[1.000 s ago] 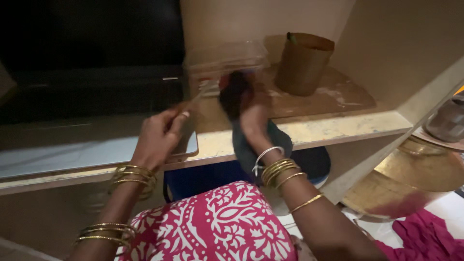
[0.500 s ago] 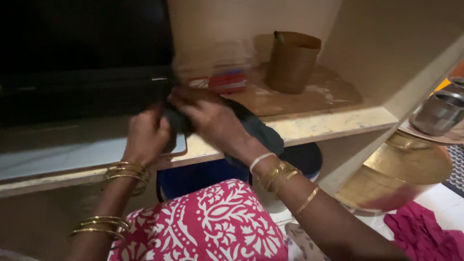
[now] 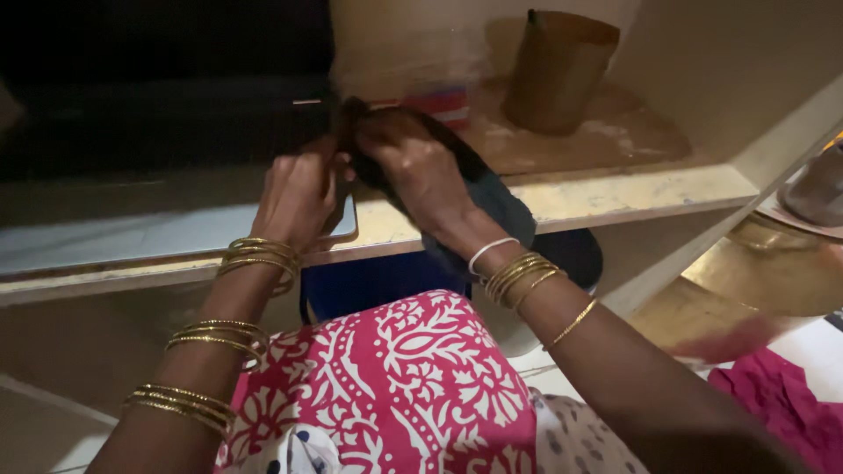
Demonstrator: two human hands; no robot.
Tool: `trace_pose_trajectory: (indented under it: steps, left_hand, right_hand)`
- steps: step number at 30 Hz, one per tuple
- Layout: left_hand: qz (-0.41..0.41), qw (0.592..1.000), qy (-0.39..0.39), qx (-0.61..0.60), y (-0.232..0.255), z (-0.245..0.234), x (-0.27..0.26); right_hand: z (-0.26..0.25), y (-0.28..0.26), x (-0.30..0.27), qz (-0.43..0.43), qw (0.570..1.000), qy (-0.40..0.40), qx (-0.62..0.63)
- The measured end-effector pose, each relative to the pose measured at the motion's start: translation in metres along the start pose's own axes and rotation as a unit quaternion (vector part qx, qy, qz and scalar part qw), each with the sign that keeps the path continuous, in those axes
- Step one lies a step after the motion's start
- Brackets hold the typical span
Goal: The person wipes several pens with a dark cloth on a desk. They pick up each pen, rub it with the cloth, and place it back into a container or on the desk. The task is performed one pen at a time.
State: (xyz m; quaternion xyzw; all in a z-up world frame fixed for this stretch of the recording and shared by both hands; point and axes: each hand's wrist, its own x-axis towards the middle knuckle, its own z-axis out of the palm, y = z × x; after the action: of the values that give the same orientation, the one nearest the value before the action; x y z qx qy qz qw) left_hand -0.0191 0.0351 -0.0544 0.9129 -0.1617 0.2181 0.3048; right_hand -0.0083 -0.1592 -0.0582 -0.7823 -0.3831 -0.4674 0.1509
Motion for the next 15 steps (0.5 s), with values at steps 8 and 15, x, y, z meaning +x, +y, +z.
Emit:
trace_pose_trajectory:
  steps: [8,15]
  left_hand:
    - [0.078,0.996,0.038,-0.017,-0.008,0.005,0.001]
    - [0.026,1.000,0.013,0.011,-0.010,0.003,0.003]
  right_hand:
    - [0.009,0.006,-0.007,-0.007,0.999,-0.014,-0.029]
    - [0.012,0.015,-0.010,0.024,0.999,0.030,-0.008]
